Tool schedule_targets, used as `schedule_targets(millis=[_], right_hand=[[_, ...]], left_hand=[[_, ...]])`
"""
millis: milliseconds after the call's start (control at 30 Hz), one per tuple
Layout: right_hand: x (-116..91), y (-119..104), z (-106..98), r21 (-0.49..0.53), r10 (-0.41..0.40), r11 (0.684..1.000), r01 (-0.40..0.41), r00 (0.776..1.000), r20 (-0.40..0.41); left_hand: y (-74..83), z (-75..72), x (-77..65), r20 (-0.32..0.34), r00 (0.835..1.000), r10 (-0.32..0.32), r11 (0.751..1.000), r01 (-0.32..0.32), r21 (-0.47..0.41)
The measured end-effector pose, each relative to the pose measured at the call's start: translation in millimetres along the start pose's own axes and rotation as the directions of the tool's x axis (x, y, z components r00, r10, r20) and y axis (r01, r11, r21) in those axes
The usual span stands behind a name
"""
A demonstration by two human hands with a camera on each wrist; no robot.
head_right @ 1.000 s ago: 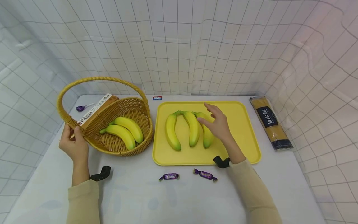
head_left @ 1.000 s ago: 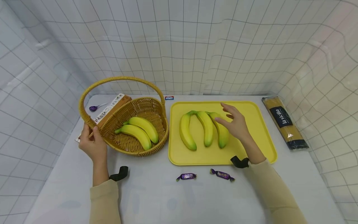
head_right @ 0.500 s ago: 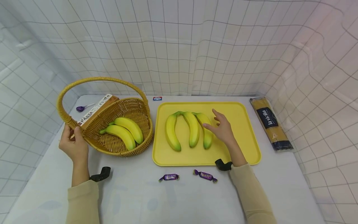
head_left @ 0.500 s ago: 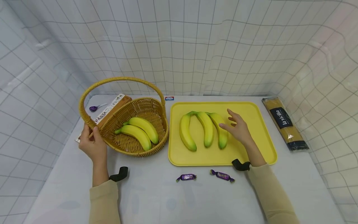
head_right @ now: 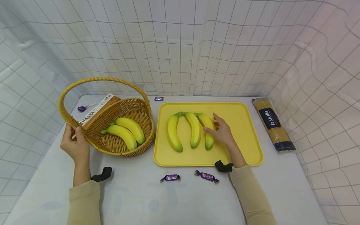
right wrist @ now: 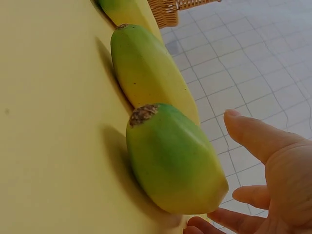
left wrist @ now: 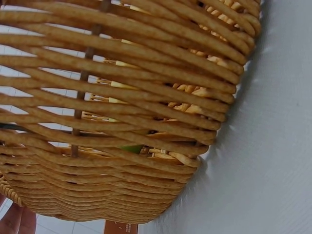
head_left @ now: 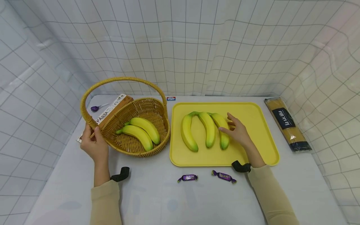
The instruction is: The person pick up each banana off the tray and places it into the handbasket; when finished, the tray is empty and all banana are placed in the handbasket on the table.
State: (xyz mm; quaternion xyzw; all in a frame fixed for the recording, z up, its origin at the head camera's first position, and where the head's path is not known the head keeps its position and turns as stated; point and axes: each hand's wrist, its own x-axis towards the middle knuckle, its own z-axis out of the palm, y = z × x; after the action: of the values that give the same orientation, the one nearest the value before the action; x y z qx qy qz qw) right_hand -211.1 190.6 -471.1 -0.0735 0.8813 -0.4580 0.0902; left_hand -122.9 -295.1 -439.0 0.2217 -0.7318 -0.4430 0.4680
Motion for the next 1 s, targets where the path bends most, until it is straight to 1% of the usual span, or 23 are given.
schedule_targets(millis=[233, 400, 500, 667, 733, 833, 1000], right_hand=[[2.4, 4.2, 3.6, -0.029, -0.008, 1.0, 0.008, 1.0, 0.0], [3.8, 5.7, 5.7, -0.033, 0.0, 0.999, 0.0, 1.0, 0.005], [4.0, 5.3, 6.9, -0.025, 0.005, 1.0, -0.005, 1.0, 0.004], [3.8, 4.6, 8.8, -0.033, 0.005, 0.999, -0.006, 1.0, -0.014], [3.9, 5.1, 9.9, -0.036, 0.004, 0.999, -0.005, 1.0, -0.026], [4.5, 6.0, 11.8, -0.032, 0.011, 0.999, -0.013, 0.999, -0.053], [4.9, 3.9, 15.6, -0.001, 0.045, 0.999, -0.046, 0.993, -0.109]], left_hand=[[9.0, -1.1, -1.9, 0.003, 1.0, 0.005, 1.0, -0.005, -0.011], [13.2, -2.0, -2.9, 0.003, 1.0, 0.004, 1.0, -0.004, -0.006], [7.1, -1.3, -1.5, 0.005, 1.0, 0.004, 1.0, -0.004, -0.005], [-12.8, 0.5, 2.9, -0.008, 1.0, 0.027, 0.999, -0.027, -0.017], [-14.2, 0.8, 3.4, -0.013, 0.999, 0.033, 0.999, -0.033, -0.023], [-10.3, 1.1, 2.3, -0.017, 0.999, 0.034, 0.999, -0.035, -0.023], [5.3, 0.2, -1.1, -0.016, 1.0, 0.027, 0.999, -0.027, -0.023]])
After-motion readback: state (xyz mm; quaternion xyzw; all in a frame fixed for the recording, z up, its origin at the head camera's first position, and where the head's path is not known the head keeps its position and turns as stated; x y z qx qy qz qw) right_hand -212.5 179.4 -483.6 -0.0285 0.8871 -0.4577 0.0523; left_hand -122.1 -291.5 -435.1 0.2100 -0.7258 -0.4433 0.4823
